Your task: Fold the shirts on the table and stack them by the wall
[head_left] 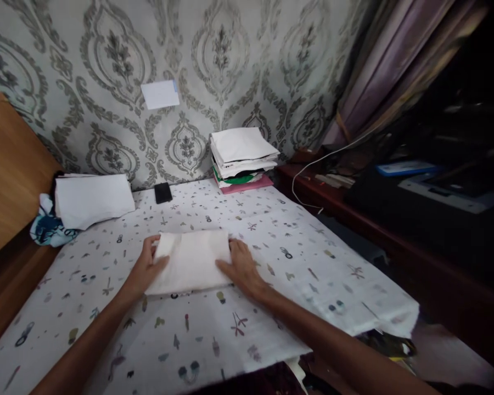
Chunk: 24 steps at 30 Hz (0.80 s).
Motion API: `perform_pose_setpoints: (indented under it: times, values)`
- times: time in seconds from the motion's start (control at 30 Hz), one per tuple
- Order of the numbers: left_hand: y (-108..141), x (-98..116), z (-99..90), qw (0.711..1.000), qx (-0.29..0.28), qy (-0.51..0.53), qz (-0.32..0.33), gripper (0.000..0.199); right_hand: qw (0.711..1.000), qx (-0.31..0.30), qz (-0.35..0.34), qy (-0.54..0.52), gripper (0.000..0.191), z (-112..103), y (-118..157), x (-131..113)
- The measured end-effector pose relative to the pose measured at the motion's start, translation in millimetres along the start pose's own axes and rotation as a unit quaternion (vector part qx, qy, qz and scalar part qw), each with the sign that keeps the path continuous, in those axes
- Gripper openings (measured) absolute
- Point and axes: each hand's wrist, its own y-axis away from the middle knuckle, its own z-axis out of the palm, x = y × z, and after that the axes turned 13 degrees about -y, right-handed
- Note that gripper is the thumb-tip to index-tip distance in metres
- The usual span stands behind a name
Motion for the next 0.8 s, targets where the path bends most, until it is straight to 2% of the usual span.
perform_pose_setpoints:
  times: [0.07, 0.17, 0.27, 0.33, 0.4, 0.47, 0.57, 0.7, 0.8]
  values:
    - [7, 3, -0.4, 1.0, -0.012, 0.01, 0.025, 0.073, 0.998, 0.005, -0.023, -0.059, 0.028, -1, 6, 0]
    - [10, -1, 2.5, 0.998, 0.025, -0.021, 0.055, 0.076, 0.986, -0.002, -0.065, -0.151, 0.023, -7, 13, 2]
    - [-1, 0, 8.9, 0.995, 0.065, -0.041, 0.06, 0.071, 0.974, 0.011, -0.089, -0.209, 0.026, -22, 9, 6]
    - [-14, 12, 12.0, 0.995, 0.06, -0.05, 0.055, 0.062, 0.968, 0.024, -0.088, -0.232, 0.035, -39, -1, 11]
    - [-32, 36, 12.5, 0.995, 0.045, -0.056, 0.064, 0.05, 0.965, 0.046, -0.096, -0.24, 0.046, -60, -18, 17]
    - [-56, 69, 10.8, 0.993, 0.047, -0.049, 0.092, 0.039, 0.96, 0.08, -0.127, -0.235, 0.052, -84, -43, 25]
    - [-100, 123, 6.8, 0.991, 0.073, -0.013, 0.115, 0.03, 0.957, 0.111, -0.18, -0.197, 0.043, -126, -91, 33]
    - [-165, 188, 1.8, 0.987, 0.115, 0.077, 0.084, 0.042, 0.971, 0.146, -0.187, -0.032, 0.039, -190, -163, 26]
    - [-211, 226, -1.7, 0.98, 0.142, 0.102, 0.097, 0.052, 0.968, 0.175, -0.17, 0.058, 0.042, -230, -212, 11]
